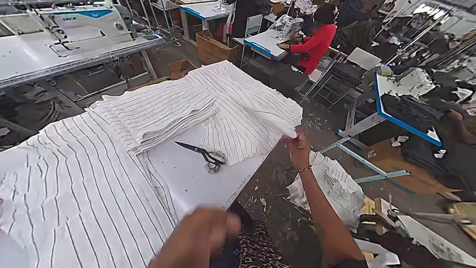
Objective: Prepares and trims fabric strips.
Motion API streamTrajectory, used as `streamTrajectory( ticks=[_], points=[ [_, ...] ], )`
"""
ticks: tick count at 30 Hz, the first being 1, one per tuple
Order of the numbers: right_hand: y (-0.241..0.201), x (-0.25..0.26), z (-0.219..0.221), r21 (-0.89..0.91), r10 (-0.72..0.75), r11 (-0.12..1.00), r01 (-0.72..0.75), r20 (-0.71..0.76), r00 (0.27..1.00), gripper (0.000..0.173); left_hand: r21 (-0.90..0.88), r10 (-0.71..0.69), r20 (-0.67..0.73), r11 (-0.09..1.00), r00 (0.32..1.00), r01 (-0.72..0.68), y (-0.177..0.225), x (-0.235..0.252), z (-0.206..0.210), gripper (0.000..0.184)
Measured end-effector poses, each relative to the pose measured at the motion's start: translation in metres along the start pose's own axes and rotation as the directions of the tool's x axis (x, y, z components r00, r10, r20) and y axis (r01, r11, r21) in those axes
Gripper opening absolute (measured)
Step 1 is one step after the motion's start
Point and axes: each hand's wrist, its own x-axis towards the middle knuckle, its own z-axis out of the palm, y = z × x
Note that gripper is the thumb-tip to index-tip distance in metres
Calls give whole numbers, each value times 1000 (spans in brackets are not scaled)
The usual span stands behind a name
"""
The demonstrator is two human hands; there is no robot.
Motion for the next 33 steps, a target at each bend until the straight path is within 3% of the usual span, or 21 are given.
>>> streamTrajectory(
  ticks=[2,4,5,7,10,12,13,14,17,18,21,23,24,25,26,27,28,29,31,33],
  points=[
    [-17,-36,15,-47,-37,998,48,203,978,9,99,-312,-18,945,950,312,-74,3,-7,48],
    [-31,-81,32,-111,-93,982,155,428,899,11,77,-674,-35,734,738,675,-126,1,-11,55],
    [-34,-105,39,-107,-123,972,210,531,838,11,53,-773,-72,628,631,776,-144,-4,-14,53],
    [-28,-148,50,-18,-179,966,259,677,714,16,-28,-852,-180,505,492,863,-168,-16,-25,45],
    [-27,-189,55,155,-177,984,89,779,601,16,-263,-937,-215,328,277,907,-190,-35,-50,37],
    [-34,-195,59,267,-218,964,-13,814,538,15,-351,-977,-144,200,159,915,-191,-43,-59,47],
    [-41,-193,61,318,-240,946,-71,827,508,14,-376,-982,-117,179,145,909,-189,-47,-59,55],
    [-48,-189,63,359,-257,924,-133,839,480,13,-399,-979,-103,205,179,894,-184,-54,-59,61],
    [-62,-175,69,408,-285,861,-305,882,376,13,-255,-896,-119,445,429,859,-153,-81,-53,58],
    [-63,-173,71,397,-292,847,-353,903,314,12,-264,-895,-90,445,438,856,-136,-94,-52,53],
    [-58,-173,79,293,-284,885,-362,956,79,15,-476,-953,-131,303,274,825,-113,-114,-59,30],
    [-58,-171,87,253,-270,933,-256,962,-33,15,-400,-912,-306,383,273,833,-116,-119,-72,20],
    [-62,-166,94,278,-283,943,-182,959,-2,15,-281,-849,-425,454,315,845,-117,-116,-76,17],
    [-69,-158,101,323,-314,940,-107,945,92,14,-135,-769,-496,526,402,840,-114,-112,-77,18],
    [-79,-147,110,368,-354,930,-27,911,214,12,32,-679,-505,601,532,798,-108,-108,-73,19],
    [-90,-135,119,395,-389,917,49,865,317,12,186,-600,-436,669,671,720,-97,-104,-67,23],
    [-100,-123,128,400,-416,908,125,824,384,14,287,-550,-334,714,765,639,-82,-100,-57,24],
    [-108,-114,134,368,-417,909,196,811,410,18,317,-549,-244,734,799,601,-65,-97,-47,19],
    [-113,-104,137,225,-323,932,285,873,366,26,236,-602,-120,755,790,611,-49,-100,-39,14],
    [-106,-107,134,57,-138,957,284,951,275,31,101,-660,-194,722,725,684,-47,-117,-49,14]
  ],
)
